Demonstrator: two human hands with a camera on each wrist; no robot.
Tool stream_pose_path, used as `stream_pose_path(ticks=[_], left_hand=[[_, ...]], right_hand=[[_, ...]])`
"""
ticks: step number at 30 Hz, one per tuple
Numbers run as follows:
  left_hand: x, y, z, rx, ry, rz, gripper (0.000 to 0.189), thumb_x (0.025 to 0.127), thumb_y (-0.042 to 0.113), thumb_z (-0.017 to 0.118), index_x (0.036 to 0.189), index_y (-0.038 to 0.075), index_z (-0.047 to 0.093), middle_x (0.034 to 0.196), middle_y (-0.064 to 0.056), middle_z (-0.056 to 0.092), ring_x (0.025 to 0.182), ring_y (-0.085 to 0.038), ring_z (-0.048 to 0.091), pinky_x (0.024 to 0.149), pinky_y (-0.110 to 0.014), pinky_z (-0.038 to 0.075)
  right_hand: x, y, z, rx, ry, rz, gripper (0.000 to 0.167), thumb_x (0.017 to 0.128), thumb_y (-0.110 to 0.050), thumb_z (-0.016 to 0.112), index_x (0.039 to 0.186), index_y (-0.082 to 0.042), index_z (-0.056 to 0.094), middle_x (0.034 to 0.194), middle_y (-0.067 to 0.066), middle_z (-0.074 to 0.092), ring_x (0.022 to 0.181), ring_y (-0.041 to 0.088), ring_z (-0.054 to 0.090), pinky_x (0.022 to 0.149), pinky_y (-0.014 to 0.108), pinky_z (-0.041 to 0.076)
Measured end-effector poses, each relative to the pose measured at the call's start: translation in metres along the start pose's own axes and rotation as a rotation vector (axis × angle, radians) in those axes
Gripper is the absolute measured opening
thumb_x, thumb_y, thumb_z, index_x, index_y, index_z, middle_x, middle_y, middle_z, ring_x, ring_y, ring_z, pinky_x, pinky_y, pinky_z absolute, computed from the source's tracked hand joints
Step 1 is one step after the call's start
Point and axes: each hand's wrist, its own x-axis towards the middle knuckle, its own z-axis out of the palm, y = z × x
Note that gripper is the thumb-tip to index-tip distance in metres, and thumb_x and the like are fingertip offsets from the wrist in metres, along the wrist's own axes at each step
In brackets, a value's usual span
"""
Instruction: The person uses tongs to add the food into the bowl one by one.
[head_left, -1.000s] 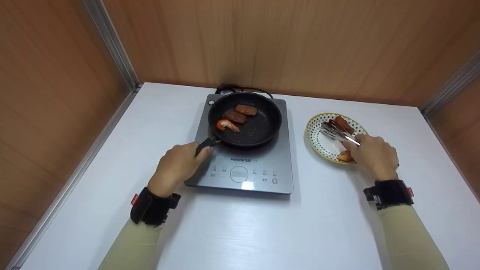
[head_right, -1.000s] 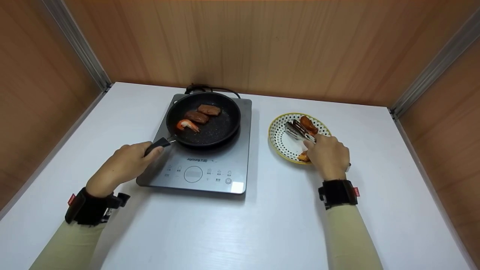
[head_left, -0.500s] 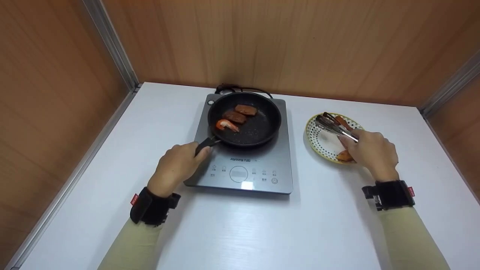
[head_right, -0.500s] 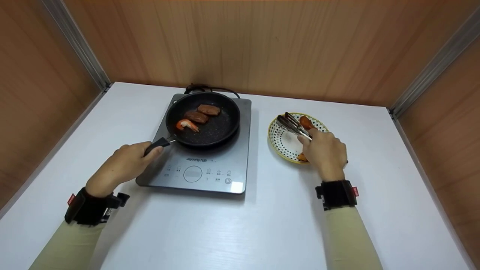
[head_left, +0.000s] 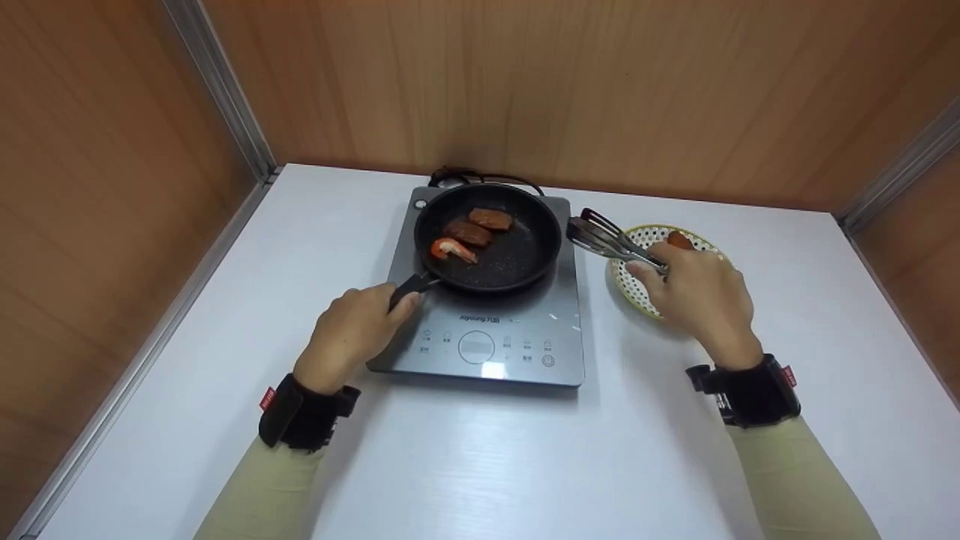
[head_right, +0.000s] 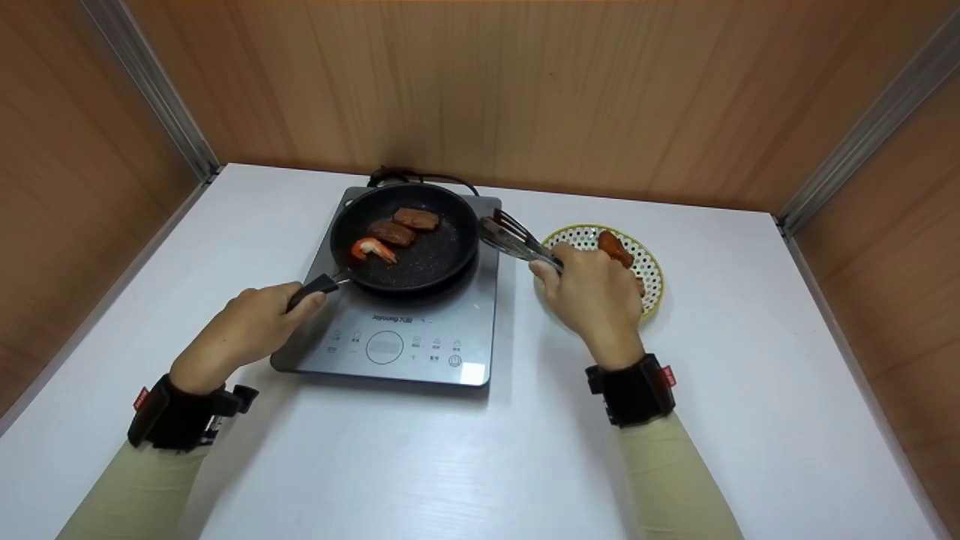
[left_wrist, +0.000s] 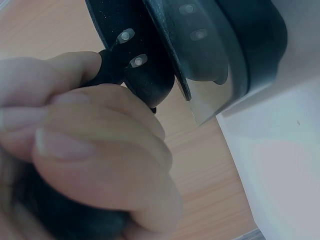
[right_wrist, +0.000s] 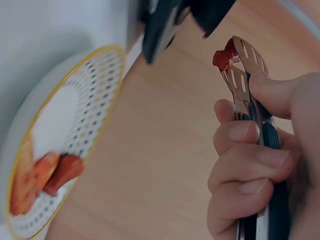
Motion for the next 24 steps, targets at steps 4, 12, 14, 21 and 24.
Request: stream_pose_path(ticks=[4, 12, 14, 21, 24], left_hand=[[0.0, 0.0, 0.0, -0.001, 0.003, 0.002, 0.043, 0.112, 0.042, 0.052, 0.083, 0.011, 0.053, 0.069, -0.001, 0.044, 0.064, -0.021, 0.048, 0.056, -0.033, 0.032], [0.001, 0.0, -0.001, 0.001, 0.001, 0.0, 0.042, 0.112, 0.042, 0.052, 0.084, 0.011, 0.054, 0.069, -0.001, 0.044, 0.063, -0.021, 0.048, 0.055, -0.033, 0.032], [0.002, 0.0, -0.001, 0.005, 0.001, -0.002, 0.042, 0.112, 0.042, 0.052, 0.084, 0.011, 0.054, 0.069, -0.001, 0.045, 0.064, -0.021, 0.049, 0.055, -0.033, 0.032], [0.001, -0.001, -0.001, 0.008, 0.001, -0.003, 0.042, 0.112, 0.043, 0.052, 0.084, 0.011, 0.054, 0.069, -0.002, 0.044, 0.064, -0.023, 0.05, 0.055, -0.034, 0.032], [0.002, -0.001, -0.001, 0.011, -0.004, 0.0, 0.042, 0.112, 0.043, 0.051, 0.085, 0.011, 0.054, 0.07, -0.002, 0.043, 0.064, -0.023, 0.049, 0.055, -0.034, 0.032]], right_hand=[[0.002, -0.027, 0.002, 0.025, 0.02, -0.059, 0.035, 0.102, -0.051, 0.067, 0.104, -0.017, 0.075, 0.067, 0.005, 0.058, 0.06, 0.029, 0.057, 0.049, 0.044, 0.038], [0.008, -0.077, 0.01, 0.049, -0.093, -0.094, 0.036, 0.103, -0.054, 0.065, 0.097, -0.018, 0.069, 0.07, 0.003, 0.057, 0.065, 0.027, 0.057, 0.052, 0.041, 0.038], [0.011, -0.087, 0.013, 0.045, -0.115, -0.104, 0.038, 0.103, -0.055, 0.064, 0.101, -0.018, 0.071, 0.072, 0.004, 0.06, 0.067, 0.027, 0.059, 0.053, 0.042, 0.042], [0.024, -0.117, 0.024, 0.012, -0.167, -0.117, 0.045, 0.103, -0.058, 0.062, 0.116, -0.018, 0.075, 0.087, 0.011, 0.073, 0.076, 0.034, 0.07, 0.062, 0.052, 0.051], [0.029, -0.126, 0.029, -0.007, -0.178, -0.106, 0.045, 0.103, -0.06, 0.061, 0.116, -0.02, 0.076, 0.093, 0.013, 0.075, 0.078, 0.037, 0.071, 0.063, 0.054, 0.052]])
